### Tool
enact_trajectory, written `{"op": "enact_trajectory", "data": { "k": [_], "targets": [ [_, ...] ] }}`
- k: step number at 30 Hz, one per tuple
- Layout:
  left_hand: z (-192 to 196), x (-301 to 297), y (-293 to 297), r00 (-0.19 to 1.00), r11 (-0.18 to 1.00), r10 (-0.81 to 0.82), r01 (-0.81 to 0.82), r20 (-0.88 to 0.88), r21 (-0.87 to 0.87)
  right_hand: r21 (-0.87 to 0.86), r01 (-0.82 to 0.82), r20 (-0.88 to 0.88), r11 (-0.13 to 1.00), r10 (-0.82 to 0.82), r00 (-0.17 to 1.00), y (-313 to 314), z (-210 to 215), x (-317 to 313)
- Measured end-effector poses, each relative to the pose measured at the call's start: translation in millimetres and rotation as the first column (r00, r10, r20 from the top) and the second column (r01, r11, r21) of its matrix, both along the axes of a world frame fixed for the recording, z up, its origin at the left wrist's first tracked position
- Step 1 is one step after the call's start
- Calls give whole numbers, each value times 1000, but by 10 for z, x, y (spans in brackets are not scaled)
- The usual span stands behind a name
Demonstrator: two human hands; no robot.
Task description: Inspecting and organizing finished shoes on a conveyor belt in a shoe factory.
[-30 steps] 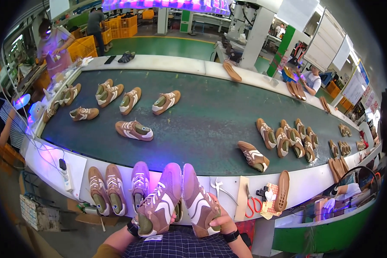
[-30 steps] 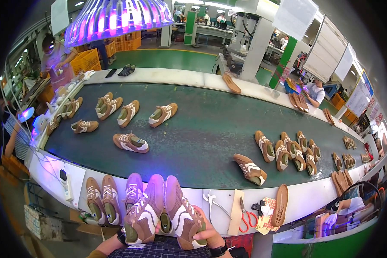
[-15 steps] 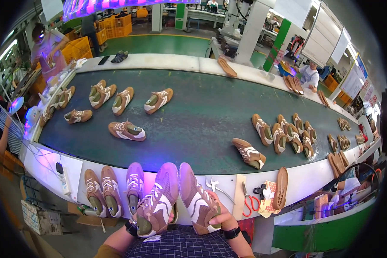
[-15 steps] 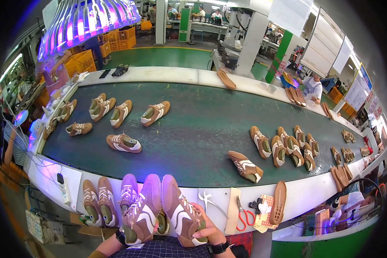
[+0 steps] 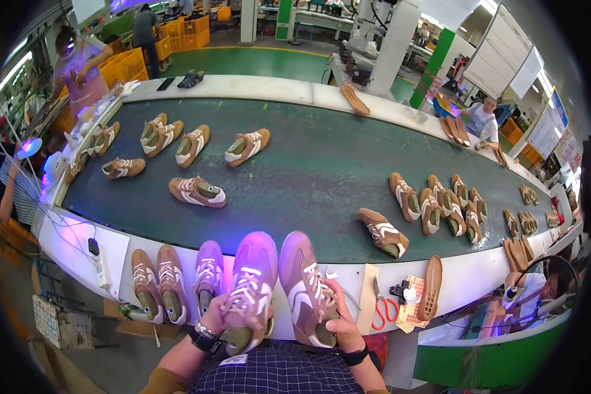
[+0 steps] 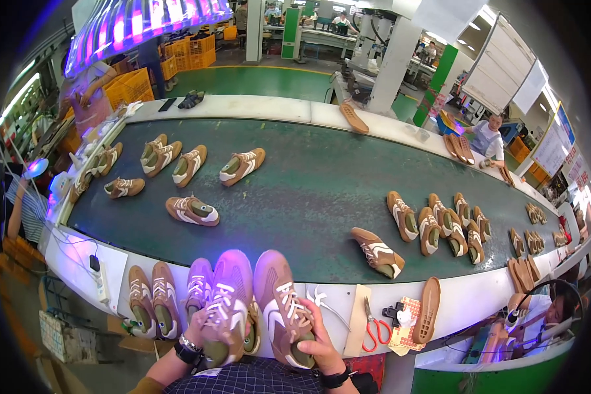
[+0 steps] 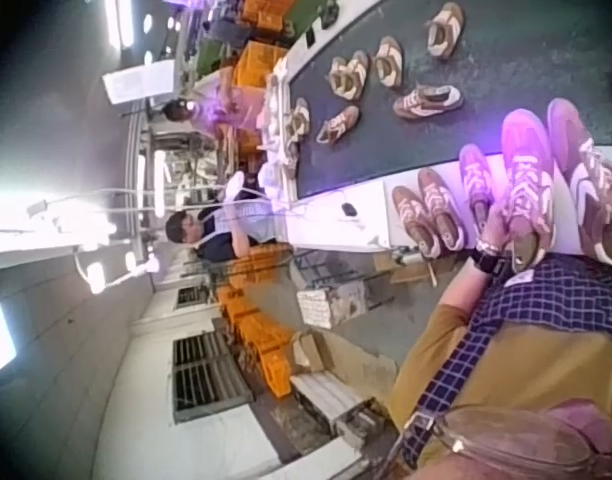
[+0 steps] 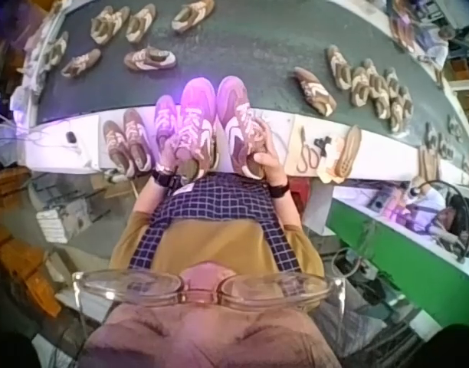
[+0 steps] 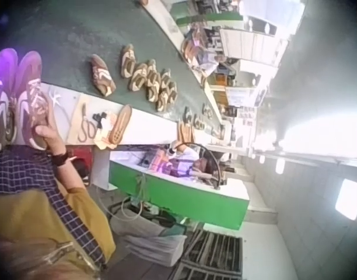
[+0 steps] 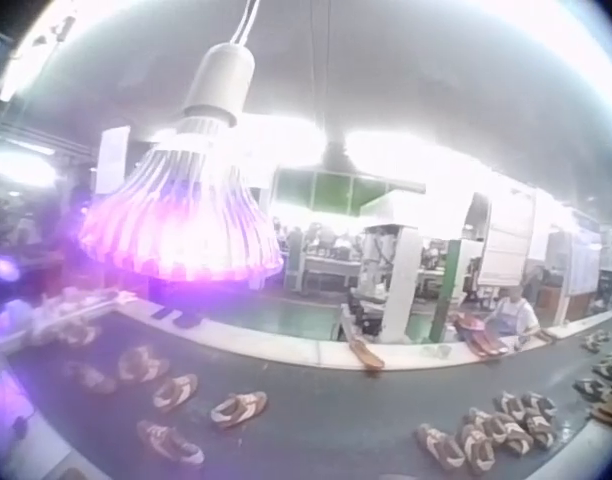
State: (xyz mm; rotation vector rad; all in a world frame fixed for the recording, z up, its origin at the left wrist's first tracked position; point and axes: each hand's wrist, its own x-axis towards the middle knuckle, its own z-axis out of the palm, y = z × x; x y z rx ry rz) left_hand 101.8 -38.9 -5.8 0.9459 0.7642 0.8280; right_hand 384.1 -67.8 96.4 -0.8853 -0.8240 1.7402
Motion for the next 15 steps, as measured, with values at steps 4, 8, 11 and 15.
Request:
{"op": "enact_trajectory", "data": {
  "k": [4, 8, 11, 15],
  "targets": [
    [197, 326, 114, 848, 905, 193, 41, 493, -424, 170, 250, -8, 953, -252, 968, 130, -238, -256],
    [176, 414, 137, 785, 880, 223, 93, 578, -465, -40, 163, -206, 986, -167, 964, 203, -459, -252],
    [283, 397, 143, 766, 818, 250, 161, 592, -553, -156, 79, -400, 985, -136, 906, 189, -466, -247],
    [644, 401, 175, 733, 847, 267, 131, 625, -515, -162, -27, -548, 987, -67, 834, 220, -467, -201]
  ]
}}
